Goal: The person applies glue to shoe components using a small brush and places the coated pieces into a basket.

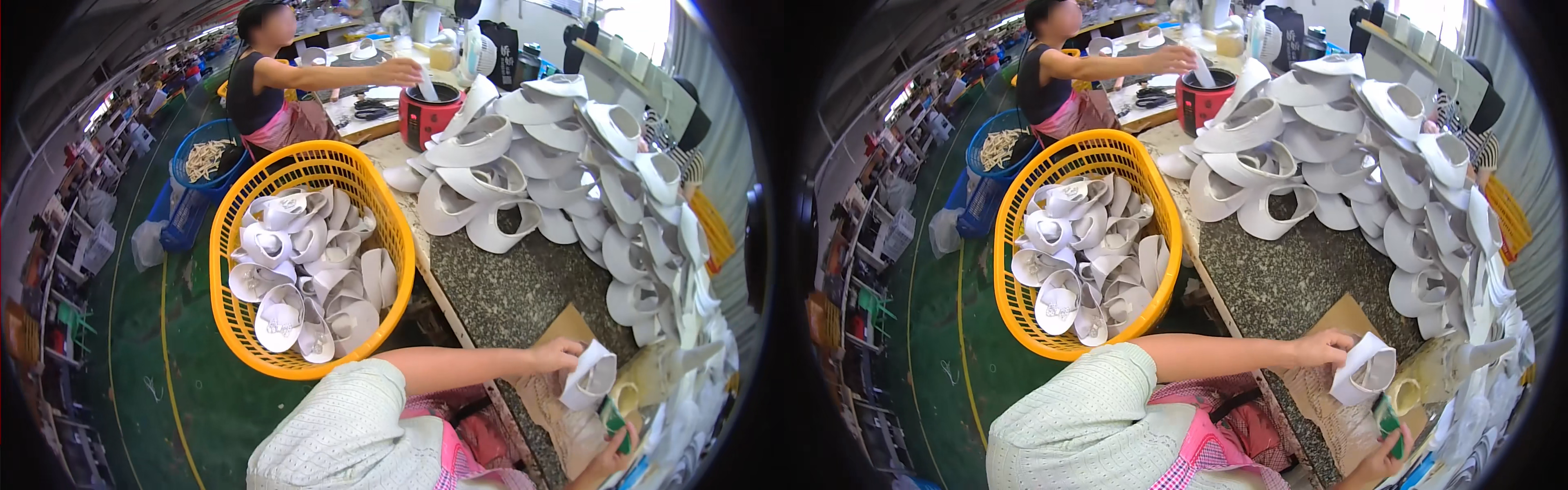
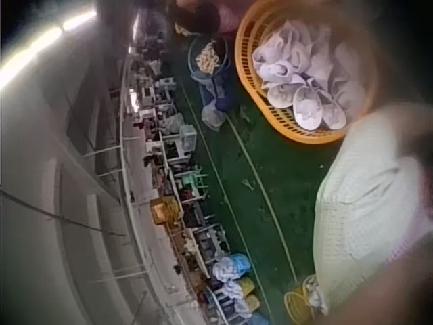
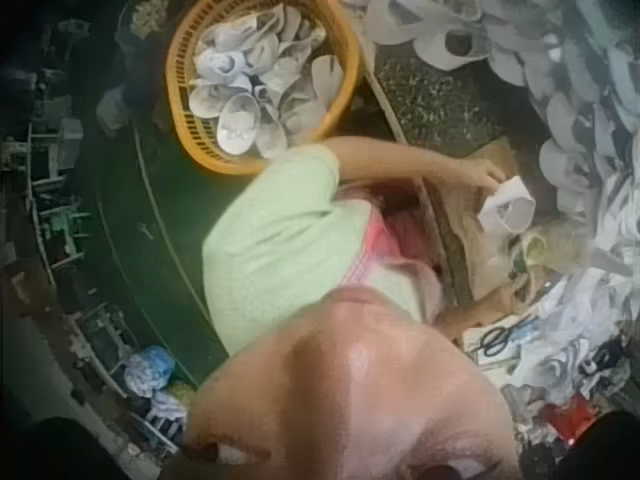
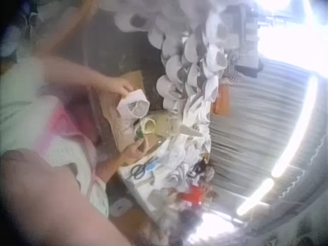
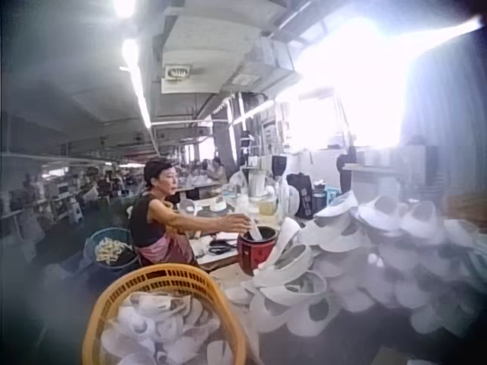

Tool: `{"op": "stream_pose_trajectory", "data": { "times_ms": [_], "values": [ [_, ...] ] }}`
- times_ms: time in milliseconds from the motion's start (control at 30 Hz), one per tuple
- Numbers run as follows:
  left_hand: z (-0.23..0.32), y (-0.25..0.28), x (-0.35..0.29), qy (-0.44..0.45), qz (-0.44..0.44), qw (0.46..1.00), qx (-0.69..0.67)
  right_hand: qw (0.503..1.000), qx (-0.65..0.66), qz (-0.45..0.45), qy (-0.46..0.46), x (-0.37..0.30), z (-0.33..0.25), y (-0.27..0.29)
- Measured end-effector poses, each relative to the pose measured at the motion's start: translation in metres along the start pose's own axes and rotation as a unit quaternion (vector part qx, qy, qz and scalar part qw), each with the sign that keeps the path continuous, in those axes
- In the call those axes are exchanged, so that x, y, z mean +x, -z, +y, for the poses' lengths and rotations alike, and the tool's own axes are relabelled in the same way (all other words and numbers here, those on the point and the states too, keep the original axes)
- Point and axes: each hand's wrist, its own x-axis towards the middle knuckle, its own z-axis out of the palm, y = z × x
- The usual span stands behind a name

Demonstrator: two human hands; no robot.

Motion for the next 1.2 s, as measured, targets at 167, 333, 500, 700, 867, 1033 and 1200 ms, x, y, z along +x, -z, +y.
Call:
{"op": "stream_pose_trajectory", "data": {
  "times_ms": [167,333,500,700,867,1033,1200],
  "values": [
    [-0.001,-0.014,0.01,0.024,0.134,0.988,-0.068,0.958,-0.211,0.017,0.194,0.043,0.013,0.006],
    [-0.004,-0.023,0.002,-0.003,0.174,0.985,-0.012,0.993,0.091,0.059,-0.038,0.054,0.011,0.022],
    [-0.002,-0.03,0.005,0.073,0.131,0.962,-0.226,0.961,-0.135,-0.12,0.21,0.036,0.045,0.052],
    [0.018,-0.025,0.009,0.059,0.124,0.983,-0.124,0.991,0.046,0.096,-0.081,0.008,0.086,0.087],
    [0.024,0.004,0.009,0.086,0.082,0.993,-0.018,0.996,0.023,0.073,-0.034,0.021,0.02,0.036],
    [0.029,-0.009,0.005,0.022,0.043,0.995,0.089,0.973,0.181,0.119,-0.083,0.011,0.002,0.048],
    [0.076,-0.031,0.0,-0.064,0.149,0.982,0.097,0.974,0.175,0.124,-0.079,0.005,-0.002,0.035]
  ]
}}
